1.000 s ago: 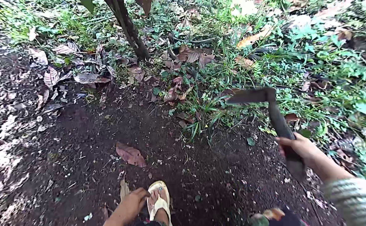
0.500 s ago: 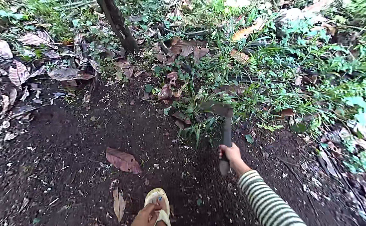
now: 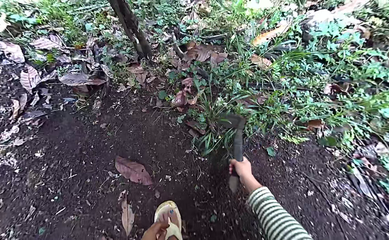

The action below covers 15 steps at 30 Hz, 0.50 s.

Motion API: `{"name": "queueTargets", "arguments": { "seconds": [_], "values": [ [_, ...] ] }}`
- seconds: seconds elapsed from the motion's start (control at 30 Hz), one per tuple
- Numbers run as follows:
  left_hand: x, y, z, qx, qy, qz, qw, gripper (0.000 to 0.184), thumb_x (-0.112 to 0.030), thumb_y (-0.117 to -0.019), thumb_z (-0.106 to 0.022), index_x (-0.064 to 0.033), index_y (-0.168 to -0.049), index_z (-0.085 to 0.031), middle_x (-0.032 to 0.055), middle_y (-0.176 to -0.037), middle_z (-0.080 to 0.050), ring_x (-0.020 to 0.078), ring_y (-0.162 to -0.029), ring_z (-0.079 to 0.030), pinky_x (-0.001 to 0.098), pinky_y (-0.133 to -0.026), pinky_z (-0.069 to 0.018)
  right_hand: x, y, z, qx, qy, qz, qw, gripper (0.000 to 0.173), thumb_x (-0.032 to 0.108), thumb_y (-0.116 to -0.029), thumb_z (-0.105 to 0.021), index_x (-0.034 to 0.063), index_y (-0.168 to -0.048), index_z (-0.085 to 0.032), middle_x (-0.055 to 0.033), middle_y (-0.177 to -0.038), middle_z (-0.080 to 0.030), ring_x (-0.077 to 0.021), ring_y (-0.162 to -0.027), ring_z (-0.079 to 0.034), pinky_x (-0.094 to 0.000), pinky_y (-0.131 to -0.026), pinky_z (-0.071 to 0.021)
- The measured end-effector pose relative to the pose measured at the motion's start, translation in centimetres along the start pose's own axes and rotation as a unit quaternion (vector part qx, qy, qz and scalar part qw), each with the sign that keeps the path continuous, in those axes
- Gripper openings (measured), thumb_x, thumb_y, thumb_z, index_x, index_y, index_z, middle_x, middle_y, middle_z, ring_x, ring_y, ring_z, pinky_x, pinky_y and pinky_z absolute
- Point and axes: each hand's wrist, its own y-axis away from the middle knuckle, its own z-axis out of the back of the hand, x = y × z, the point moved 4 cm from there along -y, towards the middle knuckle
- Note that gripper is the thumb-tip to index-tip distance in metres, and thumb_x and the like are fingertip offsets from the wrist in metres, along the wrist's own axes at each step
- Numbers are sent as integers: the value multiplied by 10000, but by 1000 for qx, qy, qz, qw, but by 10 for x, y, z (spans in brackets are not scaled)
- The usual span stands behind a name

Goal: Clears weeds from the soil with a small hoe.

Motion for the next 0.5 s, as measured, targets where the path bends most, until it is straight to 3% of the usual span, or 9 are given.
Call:
{"name": "queueTargets", "arguments": {
  "seconds": [0.13, 0.17, 0.23, 0.3, 0.4, 0.5],
  "values": [
    [10, 23, -5, -5, 9, -17, 1000, 283, -77, -1014, -567, 83, -1224, -671, 273, -1188, -691, 370, -1050, -712, 504, -971, -561, 53, -31, -19, -83, -218, 88, 968, 341, 63, -1026, -561, -5, -1312, -388, -79, -725, -577, -165, -518, -613, -343, -524, -600],
    [12, 26, -6, -2, 10, -15, 1000, 285, -77, -1014, -567, 78, -1227, -673, 270, -1194, -691, 364, -1058, -711, 498, -976, -562, 44, -35, -34, -83, -215, 88, 969, 396, 46, -999, -574, -12, -1337, -376, -98, -741, -587, -187, -538, -625, -368, -544, -605],
    [14, 29, -6, -8, 13, -2, 1000, 289, -89, -1014, -570, 62, -1236, -675, 252, -1198, -691, 339, -1062, -709, 482, -979, -561, -17, -20, -63, -24, -94, 51, 994, 484, 37, -932, -617, -60, -1364, -423, -136, -741, -638, -219, -559, -635, -404, -571, -586],
    [12, 21, -4, -20, 23, 18, 999, 306, -87, -1017, -567, 62, -1270, -650, 250, -1233, -683, 337, -1094, -703, 482, -999, -551, -65, 5, -75, 63, -20, -17, 998, 446, 62, -973, -628, -35, -1362, -432, -122, -727, -634, -205, -541, -644, -383, -539, -595],
    [12, 20, -12, -29, 34, 47, 998, 329, -76, -1014, -571, 57, -1310, -627, 242, -1249, -683, 322, -1132, -694, 467, -1030, -537, -55, 14, -34, 75, 11, -67, 995, 436, 87, -989, -645, 19, -1373, -451, -116, -742, -627, -203, -547, -638, -378, -521, -584],
    [13, 18, -11, -30, 37, 42, 998, 346, -76, -1010, -565, 66, -1322, -617, 246, -1246, -686, 330, -1129, -697, 479, -1025, -540, 6, -14, -5, 24, -37, 12, 999, 364, 71, -984, -619, -6, -1305, -465, -102, -705, -620, -191, -509, -620, -362, -495, -577]
  ]
}}
